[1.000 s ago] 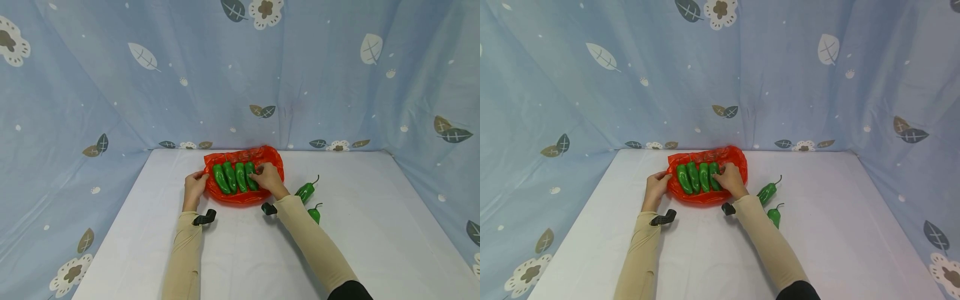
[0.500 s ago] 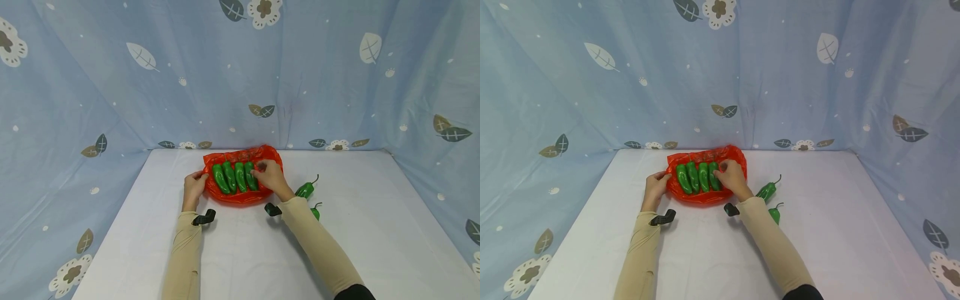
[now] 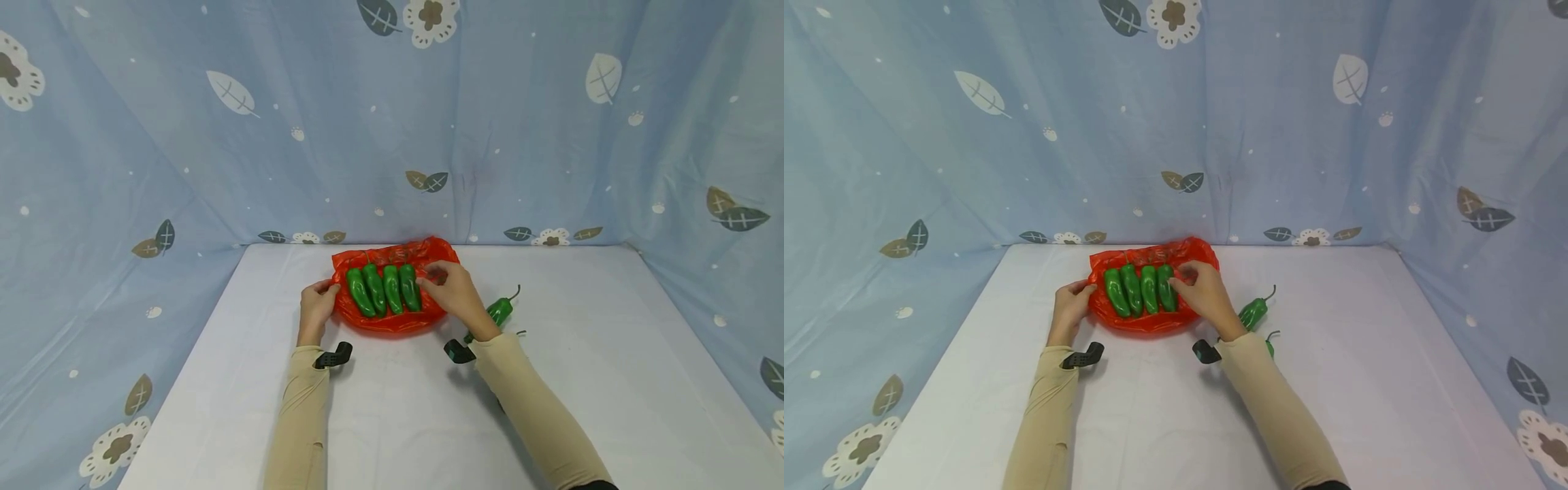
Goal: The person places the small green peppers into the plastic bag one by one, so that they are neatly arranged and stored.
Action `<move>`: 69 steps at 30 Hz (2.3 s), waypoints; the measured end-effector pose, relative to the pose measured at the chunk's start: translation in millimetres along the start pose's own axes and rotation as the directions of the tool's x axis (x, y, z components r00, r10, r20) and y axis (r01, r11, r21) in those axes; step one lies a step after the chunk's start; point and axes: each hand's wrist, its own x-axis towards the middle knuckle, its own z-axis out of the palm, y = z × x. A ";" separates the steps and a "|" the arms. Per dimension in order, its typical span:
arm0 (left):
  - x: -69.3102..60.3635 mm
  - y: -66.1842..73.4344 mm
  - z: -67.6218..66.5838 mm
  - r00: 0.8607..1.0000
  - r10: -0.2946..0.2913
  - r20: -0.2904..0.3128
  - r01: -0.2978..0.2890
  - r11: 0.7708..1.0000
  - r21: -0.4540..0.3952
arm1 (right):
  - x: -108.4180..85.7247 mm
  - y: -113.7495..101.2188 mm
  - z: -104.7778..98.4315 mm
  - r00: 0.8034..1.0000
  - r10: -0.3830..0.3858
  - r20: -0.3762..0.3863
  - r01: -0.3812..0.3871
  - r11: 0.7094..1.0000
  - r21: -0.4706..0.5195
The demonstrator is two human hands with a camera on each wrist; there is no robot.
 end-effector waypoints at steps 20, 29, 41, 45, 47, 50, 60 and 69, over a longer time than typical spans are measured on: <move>1.4 -1.1 0.2 1.000 0.000 -0.001 0.000 1.000 0.009 | -39.5 -0.6 -48.8 0.999 -0.045 -0.029 0.044 0.999 -0.013; 0.6 -1.2 1.5 1.000 -0.003 -0.004 0.003 1.000 0.000 | -58.5 9.5 -67.9 0.998 -0.007 -0.061 0.006 1.000 -0.028; 0.8 0.4 2.6 1.000 0.003 -0.006 -0.003 1.000 -0.011 | -84.5 17.8 -92.2 0.993 -0.005 -0.120 -0.007 0.995 -0.099; 0.5 0.1 2.2 1.000 -0.003 -0.001 0.003 1.000 -0.008 | -92.9 19.0 -98.7 0.991 0.014 -0.136 -0.030 0.993 -0.117; 0.8 -0.3 1.8 1.000 -0.002 0.000 0.002 1.000 -0.008 | -96.9 19.8 -101.2 0.990 0.019 -0.142 -0.037 0.992 -0.124; 1.2 -0.9 1.2 1.000 0.001 -0.003 -0.001 1.000 -0.008 | -102.1 21.8 -103.1 0.988 0.027 -0.152 -0.047 0.990 -0.131; 1.8 -0.8 0.3 1.000 -0.006 0.001 0.006 1.000 -0.019 | -119.8 35.3 -105.3 0.981 0.054 -0.185 -0.078 0.989 -0.125; 3.7 1.7 -0.5 1.000 -0.012 0.002 0.012 1.000 -0.012 | -136.4 46.2 -107.2 0.972 0.160 -0.174 -0.184 0.975 -0.128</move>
